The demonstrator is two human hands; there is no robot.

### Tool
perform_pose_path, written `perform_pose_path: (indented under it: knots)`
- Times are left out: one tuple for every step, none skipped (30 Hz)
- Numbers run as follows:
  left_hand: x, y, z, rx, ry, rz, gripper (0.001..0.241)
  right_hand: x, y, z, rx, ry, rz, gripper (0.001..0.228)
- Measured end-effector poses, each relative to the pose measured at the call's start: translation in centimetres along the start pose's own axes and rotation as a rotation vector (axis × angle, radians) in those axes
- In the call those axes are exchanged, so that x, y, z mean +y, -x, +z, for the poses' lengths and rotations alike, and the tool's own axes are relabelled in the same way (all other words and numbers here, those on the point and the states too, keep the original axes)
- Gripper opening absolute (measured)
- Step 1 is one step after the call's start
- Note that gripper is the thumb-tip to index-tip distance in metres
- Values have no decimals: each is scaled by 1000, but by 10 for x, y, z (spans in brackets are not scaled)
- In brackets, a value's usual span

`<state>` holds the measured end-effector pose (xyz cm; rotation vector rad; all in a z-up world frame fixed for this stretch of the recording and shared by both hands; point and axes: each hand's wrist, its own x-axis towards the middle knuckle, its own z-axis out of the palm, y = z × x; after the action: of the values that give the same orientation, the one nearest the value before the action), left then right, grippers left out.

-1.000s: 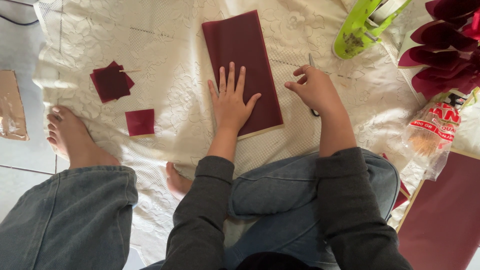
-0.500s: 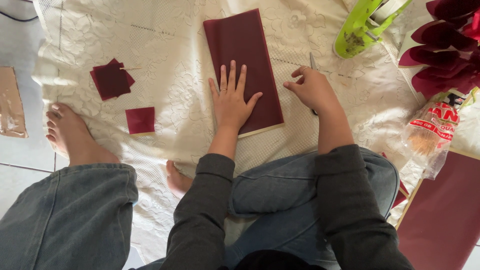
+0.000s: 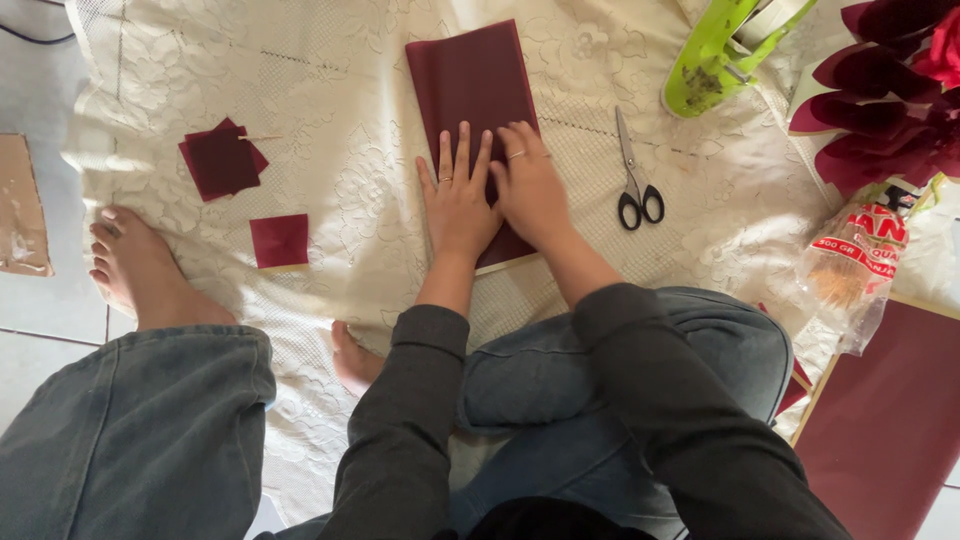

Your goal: The person cuts sheets of red paper into smaller squares with scissors and then folds the edges of the paper by hand while sitting on the floor.

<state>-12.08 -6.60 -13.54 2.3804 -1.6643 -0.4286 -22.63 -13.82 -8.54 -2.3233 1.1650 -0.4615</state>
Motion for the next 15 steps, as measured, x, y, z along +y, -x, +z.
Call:
perform_pose_path:
  knots:
    - [-3,-1,3,1,15,-6,80,10,2,24,29,61,-125,48]
    - [-1,0,2,2,13,-7,80,15,4,27,30,58,-127,48]
    - [0,0,1,15,7,-1,76,18,4,30,56,54,-160,50]
    - [0,-1,-1,28,1,4,72,21,5,33,81,49,-193,52]
    - [-1,-1,0,31,0,-1,72,23,6,34,80,47,-198,52]
    - [-3,-1,2,17,8,-1,74,25,7,35,76,97,-191,56]
    - [-3,-2,4,3,18,1,75,28,8,36,73,149,-182,60]
    - [-3,-2,4,6,19,-2,75,28,8,37,72,149,-187,60]
    - [-4,-3,4,-1,18,2,74,28,8,37,50,162,-171,63]
    - [-4,-3,5,-8,16,6,72,29,8,38,29,175,-155,66]
    - [-6,-1,1,-8,18,5,72,30,8,40,27,177,-155,66]
    - [-9,0,-3,6,30,28,68,32,8,41,-14,233,-136,69]
    - [-11,1,-7,22,40,52,65,34,7,44,-52,287,-115,72]
    - [-17,2,-8,22,41,53,65,32,7,42,-52,288,-115,72]
    - [-23,3,-9,16,26,80,63,30,7,42,-71,302,-99,72]
